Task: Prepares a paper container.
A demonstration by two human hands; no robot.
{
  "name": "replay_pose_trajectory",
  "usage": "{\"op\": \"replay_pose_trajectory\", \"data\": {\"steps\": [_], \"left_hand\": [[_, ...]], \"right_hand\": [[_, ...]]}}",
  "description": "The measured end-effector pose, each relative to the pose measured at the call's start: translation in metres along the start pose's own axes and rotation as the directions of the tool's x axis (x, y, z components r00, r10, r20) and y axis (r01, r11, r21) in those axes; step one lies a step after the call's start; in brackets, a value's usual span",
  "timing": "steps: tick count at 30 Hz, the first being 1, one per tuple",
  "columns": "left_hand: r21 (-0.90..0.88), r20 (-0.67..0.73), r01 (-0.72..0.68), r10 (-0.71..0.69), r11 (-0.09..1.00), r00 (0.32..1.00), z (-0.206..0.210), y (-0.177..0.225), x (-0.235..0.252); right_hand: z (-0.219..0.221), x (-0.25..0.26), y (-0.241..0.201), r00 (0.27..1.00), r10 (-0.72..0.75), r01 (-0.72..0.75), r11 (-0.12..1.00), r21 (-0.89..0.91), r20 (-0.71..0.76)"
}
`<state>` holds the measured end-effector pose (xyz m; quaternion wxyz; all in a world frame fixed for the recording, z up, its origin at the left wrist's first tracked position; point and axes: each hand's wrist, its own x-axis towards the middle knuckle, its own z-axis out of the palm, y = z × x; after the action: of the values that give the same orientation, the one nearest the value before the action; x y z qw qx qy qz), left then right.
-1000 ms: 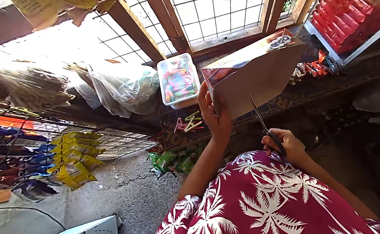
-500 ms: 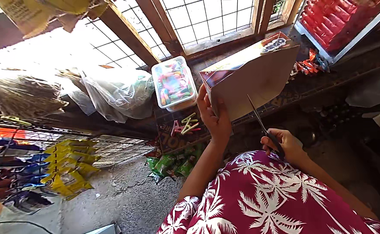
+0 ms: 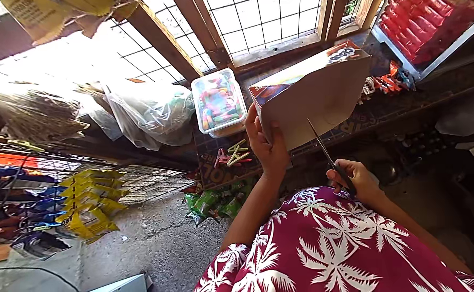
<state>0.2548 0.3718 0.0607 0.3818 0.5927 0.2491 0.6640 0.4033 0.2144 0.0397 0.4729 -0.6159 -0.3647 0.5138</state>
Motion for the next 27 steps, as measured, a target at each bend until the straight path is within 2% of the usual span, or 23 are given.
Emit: {"op": "replay_pose_trajectory", "data": {"steps": [10, 17, 19, 22, 27], "left_hand": [[-0.004, -0.042, 0.023, -0.023, 1.000, 0.999, 0.001, -0.004, -0.001], [-0.028, -0.060, 0.088, -0.089, 0.996, 0.994, 0.004, -0.007, -0.002], [-0.051, -0.042, 0.108, -0.111, 0.993, 0.993, 0.005, -0.007, -0.004], [-0.070, 0.009, 0.070, -0.070, 0.995, 0.998, 0.004, -0.007, -0.007], [-0.082, -0.025, 0.132, -0.135, 0.988, 0.991, 0.006, -0.003, -0.004]], "right_hand": [[0.000, 0.000, 0.000, 0.998, -0.003, 0.003, 1.000, 0.004, -0.059], [-0.001, 0.003, 0.003, 1.000, -0.004, 0.005, 0.999, 0.032, -0.029], [-0.002, 0.006, 0.004, 1.000, -0.016, 0.017, 0.999, 0.052, -0.013], [-0.003, 0.009, 0.003, 1.000, -0.028, 0.027, 0.997, 0.068, 0.004], [-0.004, 0.010, 0.004, 0.998, -0.039, 0.040, 0.999, 0.003, -0.051]]}}
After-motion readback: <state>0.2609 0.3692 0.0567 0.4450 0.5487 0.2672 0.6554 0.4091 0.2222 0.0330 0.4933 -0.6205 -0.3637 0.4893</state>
